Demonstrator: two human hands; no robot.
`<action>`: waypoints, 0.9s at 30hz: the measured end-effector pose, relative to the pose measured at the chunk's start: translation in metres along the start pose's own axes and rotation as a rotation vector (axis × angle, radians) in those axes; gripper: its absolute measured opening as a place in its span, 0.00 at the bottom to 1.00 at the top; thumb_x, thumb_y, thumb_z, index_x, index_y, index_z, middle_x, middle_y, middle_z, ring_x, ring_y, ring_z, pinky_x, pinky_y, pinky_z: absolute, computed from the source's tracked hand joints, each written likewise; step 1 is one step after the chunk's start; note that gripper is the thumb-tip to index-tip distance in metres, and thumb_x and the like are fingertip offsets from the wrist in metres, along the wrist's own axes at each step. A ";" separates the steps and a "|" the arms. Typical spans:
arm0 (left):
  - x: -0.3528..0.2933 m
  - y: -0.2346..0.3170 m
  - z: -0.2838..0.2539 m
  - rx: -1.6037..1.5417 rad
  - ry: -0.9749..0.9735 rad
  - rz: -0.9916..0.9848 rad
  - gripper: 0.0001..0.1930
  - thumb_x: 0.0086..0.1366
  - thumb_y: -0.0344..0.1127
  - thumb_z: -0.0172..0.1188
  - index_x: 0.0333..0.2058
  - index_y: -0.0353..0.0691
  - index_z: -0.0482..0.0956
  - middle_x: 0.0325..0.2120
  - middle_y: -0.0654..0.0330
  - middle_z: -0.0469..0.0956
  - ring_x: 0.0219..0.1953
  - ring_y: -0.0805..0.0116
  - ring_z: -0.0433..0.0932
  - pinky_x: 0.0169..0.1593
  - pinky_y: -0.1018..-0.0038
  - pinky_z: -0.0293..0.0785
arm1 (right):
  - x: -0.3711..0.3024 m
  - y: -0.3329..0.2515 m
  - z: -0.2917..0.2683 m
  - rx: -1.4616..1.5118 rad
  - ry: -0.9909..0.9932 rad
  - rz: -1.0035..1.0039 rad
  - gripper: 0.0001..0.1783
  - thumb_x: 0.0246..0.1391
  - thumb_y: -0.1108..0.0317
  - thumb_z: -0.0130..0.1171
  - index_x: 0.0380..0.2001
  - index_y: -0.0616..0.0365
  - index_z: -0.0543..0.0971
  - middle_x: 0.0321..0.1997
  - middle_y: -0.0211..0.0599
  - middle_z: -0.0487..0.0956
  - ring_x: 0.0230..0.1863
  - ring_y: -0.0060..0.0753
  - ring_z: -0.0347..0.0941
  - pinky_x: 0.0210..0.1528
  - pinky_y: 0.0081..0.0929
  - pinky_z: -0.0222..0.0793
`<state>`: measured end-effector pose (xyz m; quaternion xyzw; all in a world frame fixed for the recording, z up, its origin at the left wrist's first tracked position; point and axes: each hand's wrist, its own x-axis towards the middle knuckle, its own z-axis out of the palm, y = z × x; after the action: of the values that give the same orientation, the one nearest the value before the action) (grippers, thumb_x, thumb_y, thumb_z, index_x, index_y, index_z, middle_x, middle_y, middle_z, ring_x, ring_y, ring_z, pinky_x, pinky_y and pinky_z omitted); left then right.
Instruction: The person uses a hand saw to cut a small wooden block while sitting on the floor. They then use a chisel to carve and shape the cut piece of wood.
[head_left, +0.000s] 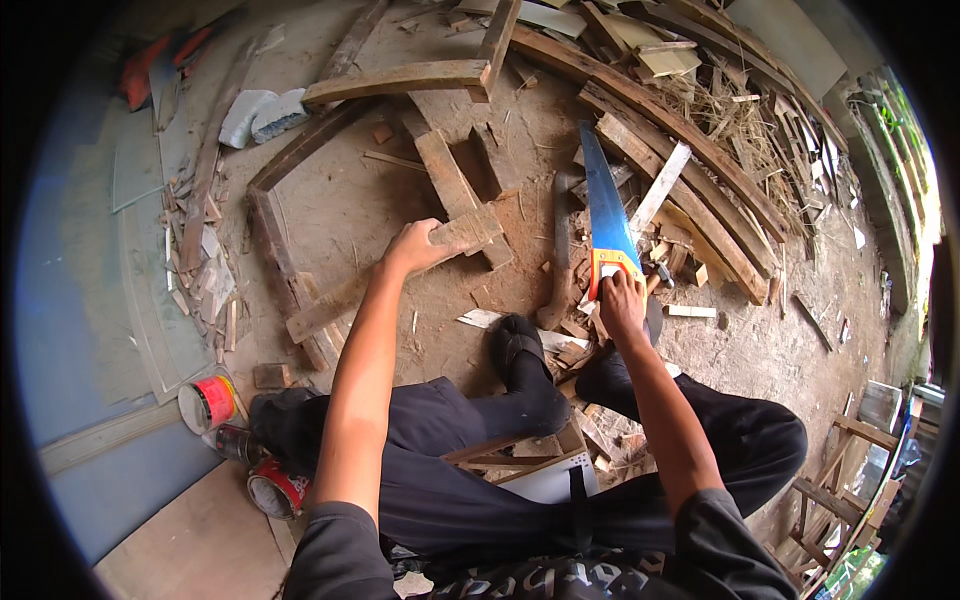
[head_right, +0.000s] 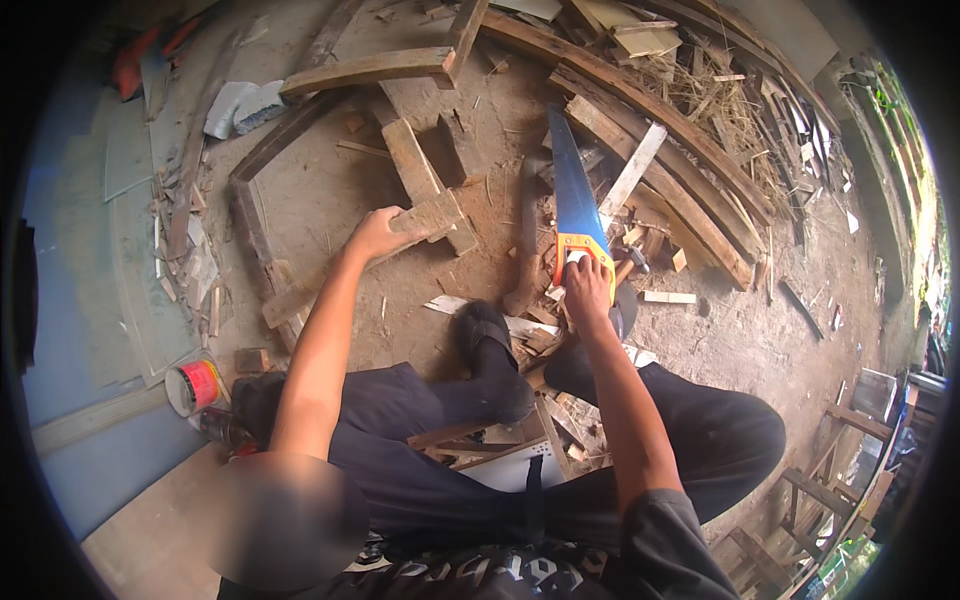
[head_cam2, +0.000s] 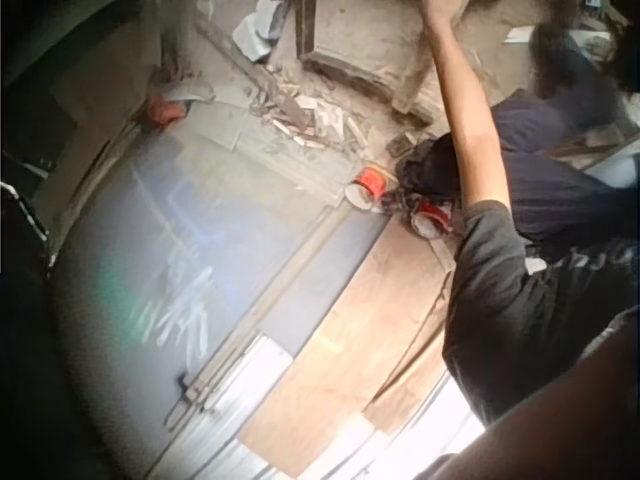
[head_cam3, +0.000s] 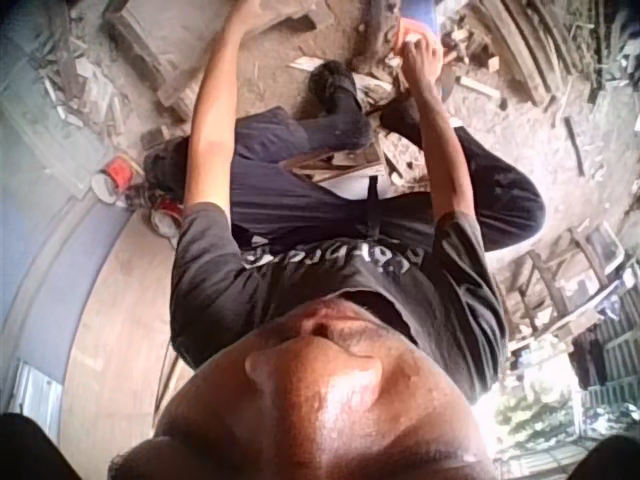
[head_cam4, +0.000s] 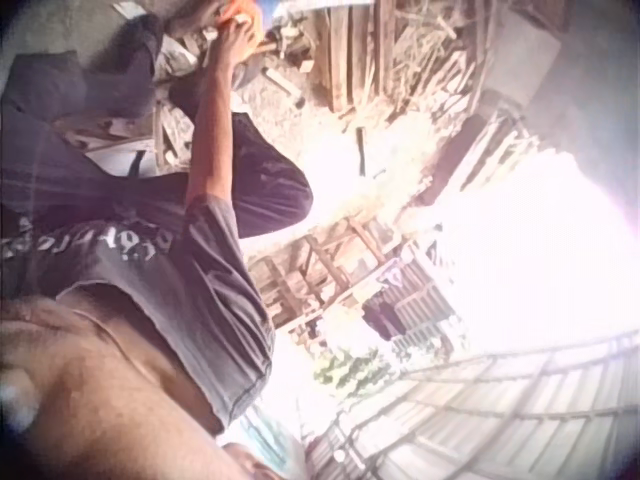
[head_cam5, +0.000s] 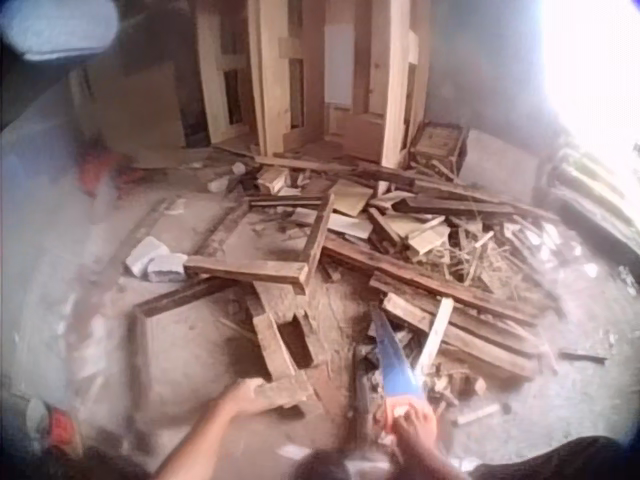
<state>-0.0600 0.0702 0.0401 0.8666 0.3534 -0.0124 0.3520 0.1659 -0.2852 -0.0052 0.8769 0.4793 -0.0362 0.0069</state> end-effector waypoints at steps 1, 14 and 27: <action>-0.003 0.007 -0.006 0.029 -0.003 0.012 0.41 0.44 0.66 0.76 0.42 0.32 0.79 0.40 0.41 0.83 0.47 0.43 0.82 0.50 0.57 0.78 | -0.006 0.000 0.019 -0.040 0.041 -0.037 0.17 0.49 0.70 0.59 0.45 0.59 0.77 0.48 0.45 0.75 0.55 0.47 0.70 0.59 0.44 0.63; -0.095 0.068 -0.074 0.021 0.332 0.034 0.42 0.51 0.42 0.77 0.61 0.38 0.64 0.51 0.40 0.76 0.56 0.40 0.76 0.58 0.54 0.74 | 0.039 -0.098 0.078 0.153 0.275 0.231 0.25 0.59 0.68 0.55 0.55 0.75 0.69 0.50 0.61 0.73 0.52 0.57 0.74 0.55 0.42 0.72; -0.191 0.116 -0.145 -0.010 1.073 0.308 0.52 0.39 0.50 0.86 0.58 0.31 0.66 0.47 0.44 0.77 0.51 0.45 0.79 0.50 0.57 0.78 | 0.105 -0.111 -0.023 0.858 0.428 0.270 0.25 0.46 0.62 0.68 0.42 0.69 0.72 0.36 0.56 0.78 0.36 0.61 0.79 0.40 0.53 0.76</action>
<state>-0.1642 -0.0141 0.2703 0.7914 0.3526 0.4835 0.1247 0.1304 -0.1361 0.0133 0.8427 0.2943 -0.0480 -0.4484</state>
